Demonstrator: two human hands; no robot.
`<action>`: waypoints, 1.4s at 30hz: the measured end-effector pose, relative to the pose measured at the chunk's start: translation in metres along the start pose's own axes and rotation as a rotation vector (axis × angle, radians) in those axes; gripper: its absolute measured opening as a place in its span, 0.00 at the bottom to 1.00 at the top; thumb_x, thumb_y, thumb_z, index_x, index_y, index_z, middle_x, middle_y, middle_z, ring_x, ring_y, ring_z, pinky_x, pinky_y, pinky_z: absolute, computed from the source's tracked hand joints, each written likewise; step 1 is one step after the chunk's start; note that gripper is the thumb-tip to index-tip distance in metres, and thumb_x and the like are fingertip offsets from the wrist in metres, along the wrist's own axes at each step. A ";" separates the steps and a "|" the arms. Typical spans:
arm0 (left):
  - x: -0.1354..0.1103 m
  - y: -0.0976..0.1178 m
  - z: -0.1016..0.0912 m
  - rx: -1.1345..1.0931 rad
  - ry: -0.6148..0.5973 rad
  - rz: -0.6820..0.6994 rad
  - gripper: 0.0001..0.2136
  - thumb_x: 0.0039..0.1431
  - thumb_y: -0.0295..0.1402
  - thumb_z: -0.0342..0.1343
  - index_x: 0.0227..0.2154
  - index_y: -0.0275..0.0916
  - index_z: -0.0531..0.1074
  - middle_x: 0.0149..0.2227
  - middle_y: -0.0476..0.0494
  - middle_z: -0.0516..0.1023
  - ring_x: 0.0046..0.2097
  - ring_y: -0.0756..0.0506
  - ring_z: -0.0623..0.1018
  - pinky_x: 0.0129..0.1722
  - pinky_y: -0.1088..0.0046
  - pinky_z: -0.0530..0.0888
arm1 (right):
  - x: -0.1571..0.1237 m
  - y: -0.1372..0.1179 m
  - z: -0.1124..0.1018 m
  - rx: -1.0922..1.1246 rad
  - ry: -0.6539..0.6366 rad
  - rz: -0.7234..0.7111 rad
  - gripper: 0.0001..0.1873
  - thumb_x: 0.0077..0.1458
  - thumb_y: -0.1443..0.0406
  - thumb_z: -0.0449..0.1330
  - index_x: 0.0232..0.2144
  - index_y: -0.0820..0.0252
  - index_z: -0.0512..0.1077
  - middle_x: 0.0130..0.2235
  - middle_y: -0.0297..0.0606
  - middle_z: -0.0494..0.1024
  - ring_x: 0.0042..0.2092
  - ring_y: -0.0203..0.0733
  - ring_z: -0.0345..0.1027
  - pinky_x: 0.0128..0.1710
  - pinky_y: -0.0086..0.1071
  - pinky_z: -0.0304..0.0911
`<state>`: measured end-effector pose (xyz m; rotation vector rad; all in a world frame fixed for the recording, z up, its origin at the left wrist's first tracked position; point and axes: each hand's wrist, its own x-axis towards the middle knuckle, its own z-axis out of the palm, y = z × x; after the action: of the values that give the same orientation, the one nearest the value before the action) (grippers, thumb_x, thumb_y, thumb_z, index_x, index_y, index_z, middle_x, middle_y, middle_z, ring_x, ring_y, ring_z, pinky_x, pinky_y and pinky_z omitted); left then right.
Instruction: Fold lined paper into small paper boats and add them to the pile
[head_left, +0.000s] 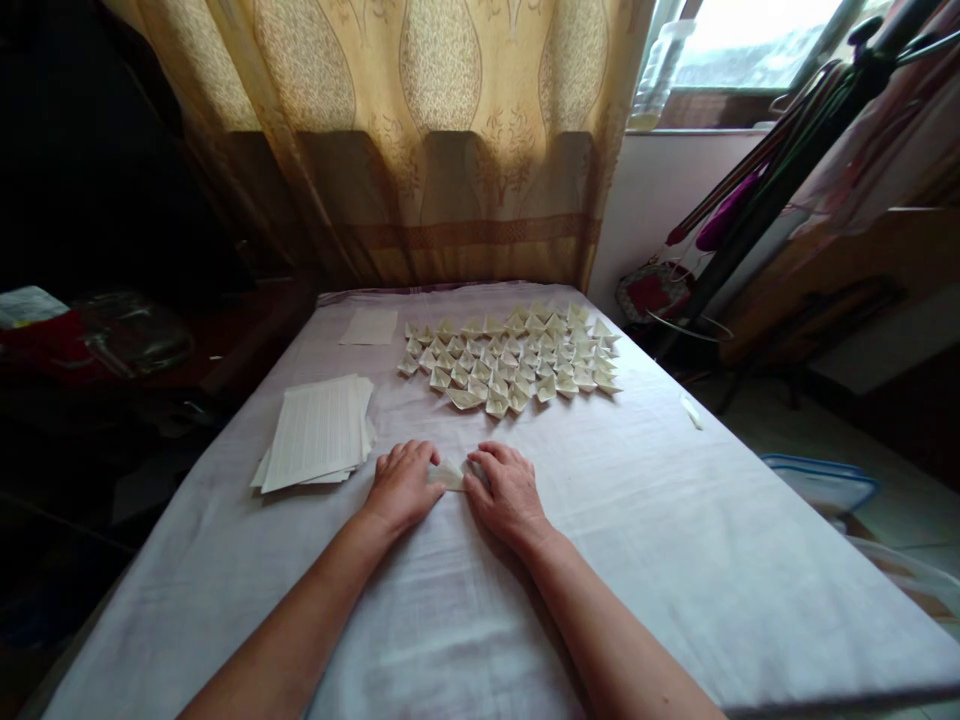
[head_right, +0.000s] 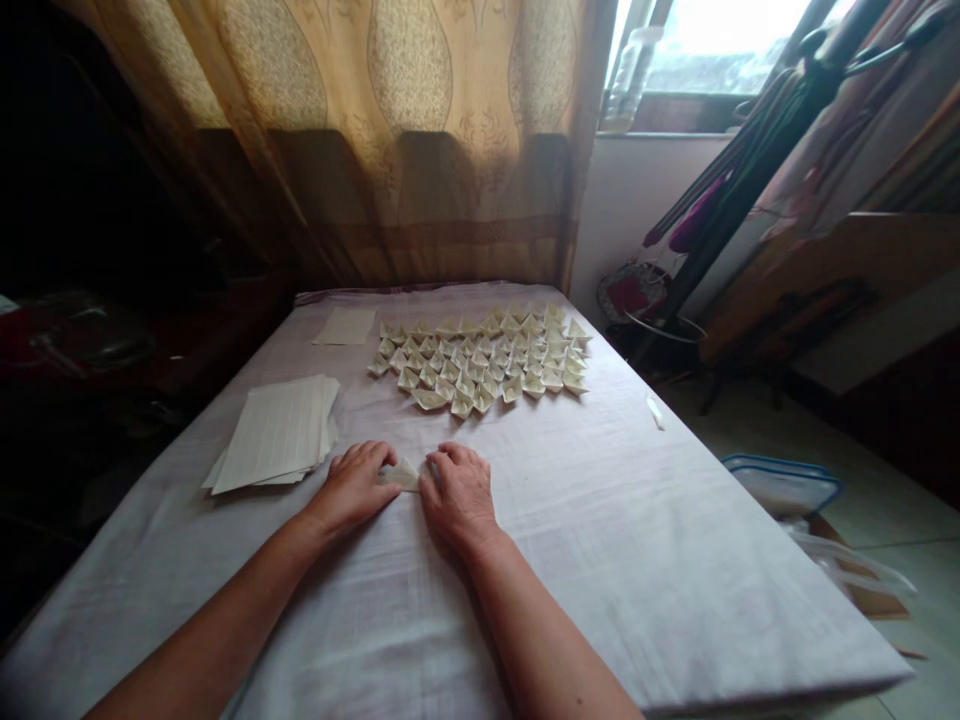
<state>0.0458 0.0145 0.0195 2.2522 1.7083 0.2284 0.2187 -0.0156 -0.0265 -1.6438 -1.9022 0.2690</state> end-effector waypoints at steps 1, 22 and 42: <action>0.000 0.001 -0.001 -0.001 -0.004 -0.003 0.08 0.51 0.30 0.58 0.35 0.43 0.68 0.43 0.44 0.77 0.50 0.38 0.74 0.47 0.62 0.66 | 0.000 0.000 -0.001 -0.003 -0.025 -0.019 0.12 0.55 0.63 0.63 0.43 0.55 0.76 0.52 0.44 0.75 0.53 0.49 0.67 0.51 0.43 0.57; -0.010 -0.007 0.005 -0.703 0.090 -0.015 0.15 0.47 0.43 0.56 0.31 0.37 0.76 0.28 0.48 0.78 0.32 0.45 0.76 0.33 0.72 0.70 | 0.000 -0.006 -0.001 0.215 0.271 -0.102 0.10 0.56 0.69 0.56 0.41 0.59 0.73 0.41 0.43 0.79 0.43 0.44 0.72 0.46 0.37 0.66; 0.000 -0.010 0.012 -0.935 0.052 0.005 0.12 0.50 0.43 0.58 0.30 0.38 0.73 0.22 0.53 0.71 0.24 0.51 0.70 0.21 0.78 0.66 | 0.012 -0.009 -0.003 0.207 0.364 -0.288 0.04 0.59 0.68 0.60 0.34 0.57 0.75 0.35 0.39 0.75 0.38 0.41 0.69 0.39 0.33 0.67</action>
<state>0.0401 0.0151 0.0052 1.5440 1.2164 0.8784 0.2129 -0.0071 -0.0159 -1.1739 -1.7363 0.0417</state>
